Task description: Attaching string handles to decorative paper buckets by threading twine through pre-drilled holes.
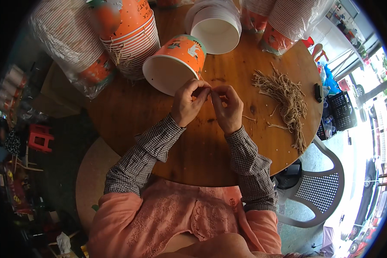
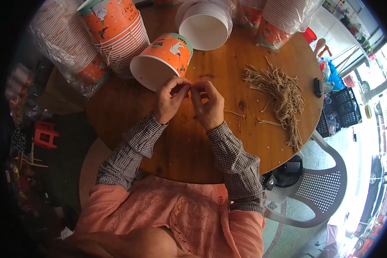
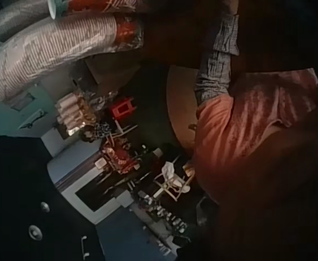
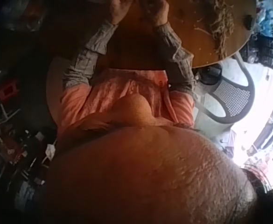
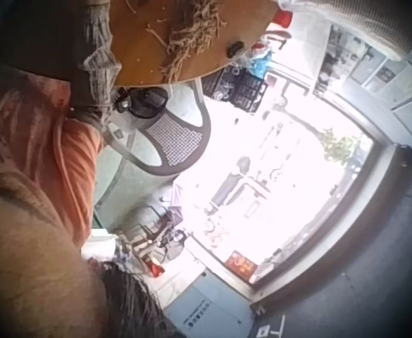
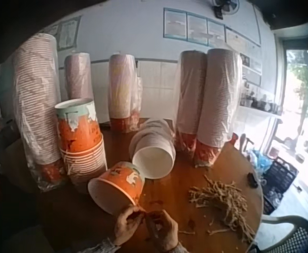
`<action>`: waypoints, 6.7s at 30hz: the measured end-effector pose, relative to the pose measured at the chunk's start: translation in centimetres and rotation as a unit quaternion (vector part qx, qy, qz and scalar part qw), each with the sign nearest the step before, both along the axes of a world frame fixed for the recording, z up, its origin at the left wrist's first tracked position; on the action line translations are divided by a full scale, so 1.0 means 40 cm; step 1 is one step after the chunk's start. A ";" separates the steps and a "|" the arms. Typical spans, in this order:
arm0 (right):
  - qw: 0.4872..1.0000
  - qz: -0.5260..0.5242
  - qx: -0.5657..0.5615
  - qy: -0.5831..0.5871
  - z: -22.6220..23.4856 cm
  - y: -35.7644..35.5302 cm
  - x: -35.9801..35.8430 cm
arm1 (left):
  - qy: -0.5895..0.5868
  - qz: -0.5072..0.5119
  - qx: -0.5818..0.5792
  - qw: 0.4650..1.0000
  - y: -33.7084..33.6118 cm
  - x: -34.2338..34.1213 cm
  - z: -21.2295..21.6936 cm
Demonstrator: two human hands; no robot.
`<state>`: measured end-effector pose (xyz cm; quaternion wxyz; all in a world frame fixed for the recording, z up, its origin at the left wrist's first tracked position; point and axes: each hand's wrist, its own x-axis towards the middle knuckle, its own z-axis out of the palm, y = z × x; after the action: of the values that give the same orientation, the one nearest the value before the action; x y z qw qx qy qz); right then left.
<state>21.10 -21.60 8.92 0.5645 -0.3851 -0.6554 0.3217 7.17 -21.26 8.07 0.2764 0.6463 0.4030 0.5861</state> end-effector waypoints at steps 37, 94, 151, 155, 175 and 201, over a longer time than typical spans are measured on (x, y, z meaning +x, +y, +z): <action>0.998 0.018 0.024 -0.050 0.009 0.014 0.022 | 0.022 -0.172 -0.073 0.982 0.001 -0.042 0.023; 0.949 0.175 -0.235 0.117 0.028 -0.003 0.028 | -0.259 0.000 -0.062 0.964 -0.001 -0.027 0.010; 0.920 0.390 -0.035 -0.030 0.121 -0.290 0.040 | -0.580 -0.142 -0.344 0.724 0.053 -0.049 -0.064; 0.921 0.385 -0.024 -0.050 0.127 -0.295 0.032 | -0.442 -0.089 -0.286 0.846 0.058 -0.066 -0.064; 0.994 -0.016 -0.108 -0.016 0.048 -0.034 0.143 | -0.308 -0.283 -0.418 0.806 -0.066 -0.072 -0.020; 0.932 0.222 -0.272 0.084 0.032 -0.078 0.044 | 0.190 0.023 0.087 0.978 -0.171 -0.073 0.037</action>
<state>22.88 -24.71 10.19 0.4050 -0.3402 -0.5616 0.6363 4.24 -28.10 9.56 0.1241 0.7580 0.4104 0.4916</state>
